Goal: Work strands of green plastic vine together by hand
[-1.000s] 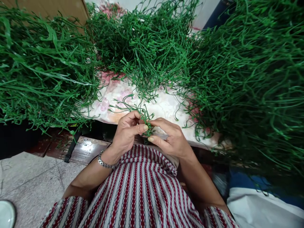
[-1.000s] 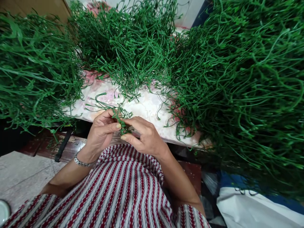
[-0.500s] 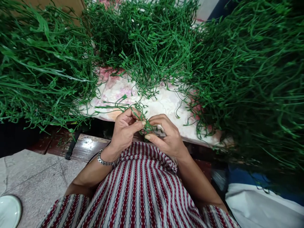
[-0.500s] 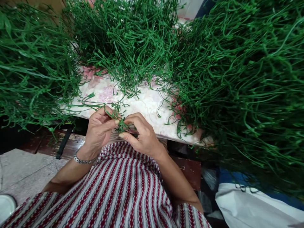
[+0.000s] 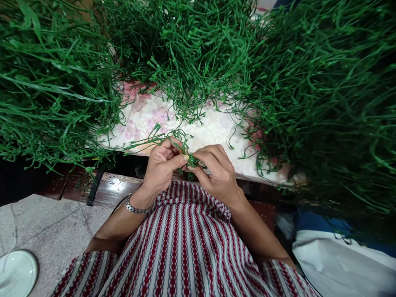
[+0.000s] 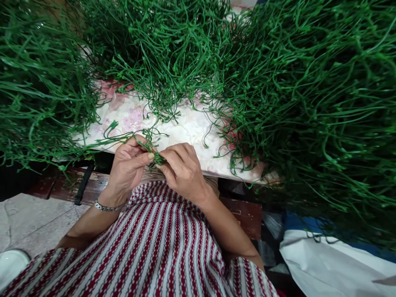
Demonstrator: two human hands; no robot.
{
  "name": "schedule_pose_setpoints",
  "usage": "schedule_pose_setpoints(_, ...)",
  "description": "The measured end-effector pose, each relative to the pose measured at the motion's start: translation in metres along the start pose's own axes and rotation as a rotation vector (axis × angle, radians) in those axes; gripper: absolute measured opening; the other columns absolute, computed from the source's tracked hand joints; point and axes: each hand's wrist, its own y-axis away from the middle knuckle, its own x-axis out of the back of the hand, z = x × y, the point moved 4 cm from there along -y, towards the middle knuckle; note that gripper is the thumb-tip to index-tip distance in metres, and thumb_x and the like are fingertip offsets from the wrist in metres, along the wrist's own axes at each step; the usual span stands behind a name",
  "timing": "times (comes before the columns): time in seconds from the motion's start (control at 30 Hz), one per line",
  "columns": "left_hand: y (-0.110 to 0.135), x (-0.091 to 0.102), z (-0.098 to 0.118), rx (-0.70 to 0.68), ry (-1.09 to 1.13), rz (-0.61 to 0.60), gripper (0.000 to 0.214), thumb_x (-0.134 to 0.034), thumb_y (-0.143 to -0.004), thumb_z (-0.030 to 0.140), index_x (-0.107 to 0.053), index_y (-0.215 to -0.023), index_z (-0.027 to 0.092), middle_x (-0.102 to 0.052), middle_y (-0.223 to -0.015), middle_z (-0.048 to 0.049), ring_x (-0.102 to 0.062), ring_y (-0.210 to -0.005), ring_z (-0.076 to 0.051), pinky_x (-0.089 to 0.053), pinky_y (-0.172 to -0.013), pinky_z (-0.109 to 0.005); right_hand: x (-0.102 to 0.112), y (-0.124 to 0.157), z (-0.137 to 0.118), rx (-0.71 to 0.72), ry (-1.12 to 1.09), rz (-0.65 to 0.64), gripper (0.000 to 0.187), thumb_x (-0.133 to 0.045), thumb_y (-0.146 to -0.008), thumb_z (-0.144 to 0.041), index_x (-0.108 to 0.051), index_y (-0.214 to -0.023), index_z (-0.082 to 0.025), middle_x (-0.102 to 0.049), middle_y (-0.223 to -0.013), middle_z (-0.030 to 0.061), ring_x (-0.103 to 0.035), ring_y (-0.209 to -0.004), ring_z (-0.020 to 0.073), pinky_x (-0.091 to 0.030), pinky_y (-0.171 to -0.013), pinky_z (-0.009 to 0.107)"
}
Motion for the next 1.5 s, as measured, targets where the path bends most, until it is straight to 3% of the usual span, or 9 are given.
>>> schedule_pose_setpoints(0.17, 0.000, -0.001, 0.000, -0.023, -0.028, -0.014, 0.019, -0.078, -0.059, 0.016, -0.064, -0.072, 0.019, -0.057, -0.062, 0.0034, -0.053, -0.055, -0.008, -0.043, -0.052, -0.019, -0.001, 0.001, -0.002, -0.064, 0.021, -0.021, 0.009, -0.053, -0.082, -0.015, -0.052, -0.090, -0.016, -0.058, -0.083, 0.0066, -0.053, -0.081, 0.0198, -0.042, -0.073, 0.035)
schedule_pose_setpoints(0.43, 0.000, 0.000, -0.004, 0.035, 0.021, -0.011, 0.021, -0.079, -0.056, 0.017, -0.063, -0.069, 0.016, -0.058, -0.065, 0.0033, -0.054, -0.060, -0.008, -0.043, -0.056, -0.018, -0.007, 0.008, 0.003, -0.442, -0.383, -0.144, 0.007, -0.053, -0.081, -0.015, -0.048, -0.087, -0.018, -0.055, -0.079, -0.0007, -0.051, -0.068, 0.0104, -0.041, -0.063, 0.022)
schedule_pose_setpoints(0.7, -0.001, 0.003, -0.002, 0.070, 0.015, 0.007, 0.022, -0.080, -0.057, 0.022, -0.061, -0.067, 0.015, -0.055, -0.056, 0.0045, -0.051, -0.052, -0.006, -0.043, -0.054, -0.017, -0.014, 0.014, 0.015, -0.597, -0.714, -0.124, 0.008, -0.055, -0.081, -0.018, -0.048, -0.083, -0.019, -0.052, -0.078, -0.0017, -0.051, -0.071, 0.0100, -0.041, -0.067, 0.022)
schedule_pose_setpoints(0.83, -0.002, 0.005, -0.001, 0.065, -0.005, -0.005, 0.022, -0.079, -0.057, 0.020, -0.061, -0.067, 0.015, -0.056, -0.059, 0.0042, -0.051, -0.053, -0.006, -0.044, -0.053, -0.017, -0.015, 0.012, 0.014, -0.574, -0.745, -0.163, 0.010, -0.051, -0.082, -0.017, -0.048, -0.091, -0.019, -0.051, -0.082, -0.0010, -0.051, -0.074, 0.0105, -0.042, -0.070, 0.023)
schedule_pose_setpoints(0.97, -0.002, 0.005, 0.002, 0.056, -0.037, 0.007, 0.019, -0.077, -0.062, 0.023, -0.061, -0.069, 0.015, -0.055, -0.059, 0.0044, -0.049, -0.051, -0.005, -0.041, -0.050, -0.016, -0.013, 0.008, 0.008, -0.507, -0.539, -0.237, 0.010, -0.046, -0.086, -0.018, -0.048, -0.096, -0.018, -0.053, -0.083, 0.0005, -0.051, -0.076, 0.0117, -0.041, -0.070, 0.023)
schedule_pose_setpoints(1.07, -0.003, 0.003, 0.003, 0.029, -0.052, 0.020, 0.017, -0.074, -0.067, 0.026, -0.061, -0.070, 0.016, -0.053, -0.057, 0.0048, -0.047, -0.049, -0.005, -0.040, -0.048, -0.016, -0.011, 0.004, 0.002, -0.419, -0.374, -0.298, 0.007, -0.043, -0.089, -0.022, -0.048, -0.091, -0.017, -0.052, -0.073, -0.0007, -0.049, -0.066, 0.0107, -0.038, -0.063, 0.022)
schedule_pose_setpoints(1.27, -0.005, 0.000, 0.003, -0.060, -0.043, 0.053, 0.018, -0.075, -0.065, 0.023, -0.059, -0.067, 0.016, -0.052, -0.057, 0.0054, -0.047, -0.049, -0.004, -0.041, -0.049, -0.016, -0.008, -0.001, -0.006, -0.281, -0.142, -0.322, 0.009, -0.041, -0.090, -0.019, -0.042, -0.080, -0.018, -0.043, -0.062, -0.0040, -0.039, -0.054, 0.0090, -0.030, -0.053, 0.021)
schedule_pose_setpoints(1.5, -0.005, 0.002, 0.002, -0.138, -0.025, 0.063, 0.018, -0.073, -0.069, 0.026, -0.058, -0.065, 0.017, -0.052, -0.057, 0.0043, -0.047, -0.048, -0.006, -0.041, -0.049, -0.018, -0.012, 0.001, -0.012, -0.171, -0.015, -0.286, 0.013, -0.036, -0.092, -0.019, -0.044, -0.082, -0.017, -0.046, -0.061, -0.0024, -0.039, -0.051, 0.0100, -0.031, -0.050, 0.023)
